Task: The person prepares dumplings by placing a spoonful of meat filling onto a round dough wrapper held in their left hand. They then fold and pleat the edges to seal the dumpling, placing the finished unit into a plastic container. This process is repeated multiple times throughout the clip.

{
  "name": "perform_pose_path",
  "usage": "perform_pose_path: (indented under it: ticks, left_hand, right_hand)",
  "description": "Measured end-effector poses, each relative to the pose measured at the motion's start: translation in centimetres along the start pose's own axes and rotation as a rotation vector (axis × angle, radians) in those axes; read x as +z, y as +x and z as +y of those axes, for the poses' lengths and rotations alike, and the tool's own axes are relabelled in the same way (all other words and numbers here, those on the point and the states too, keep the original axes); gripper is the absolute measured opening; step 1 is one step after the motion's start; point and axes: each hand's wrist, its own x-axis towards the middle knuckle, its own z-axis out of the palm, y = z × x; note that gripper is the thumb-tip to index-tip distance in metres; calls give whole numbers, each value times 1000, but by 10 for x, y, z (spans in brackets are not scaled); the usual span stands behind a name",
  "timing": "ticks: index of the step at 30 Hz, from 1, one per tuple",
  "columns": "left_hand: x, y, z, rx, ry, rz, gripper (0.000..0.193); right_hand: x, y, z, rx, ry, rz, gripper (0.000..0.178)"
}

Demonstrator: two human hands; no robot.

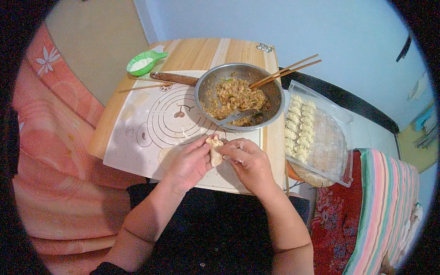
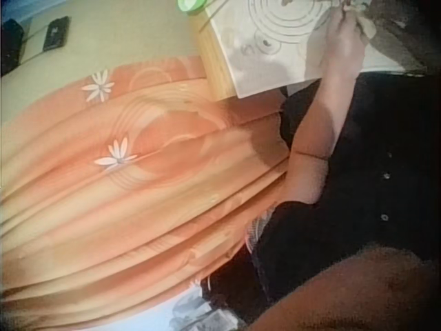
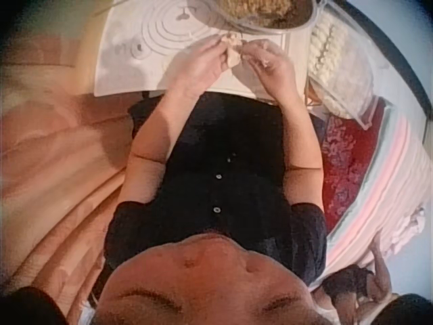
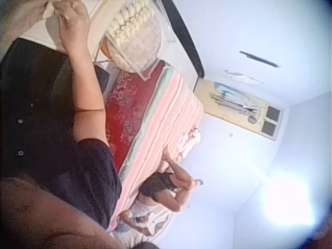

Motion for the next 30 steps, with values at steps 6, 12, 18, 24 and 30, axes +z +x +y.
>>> perform_pose_path:
  ticks: [6,12,18,24,30]
  left_hand:
    - [2,-2,-2,-27,-8,-21,31]
    - [-1,-4,0,-59,160,-34,33]
    - [0,-5,0,-47,226,-46,34]
    - [-1,-4,6,-6,116,19,33]
    - [1,-4,5,65,30,24,33]
  right_hand:
    - [1,0,3,-56,-58,39,29]
    - [-1,0,-4,-77,-161,55,23]
    - [-1,0,-2,-91,-203,73,28]
    - [-1,-1,1,-69,-128,155,38]
    - [2,-2,-1,-99,-88,62,36]
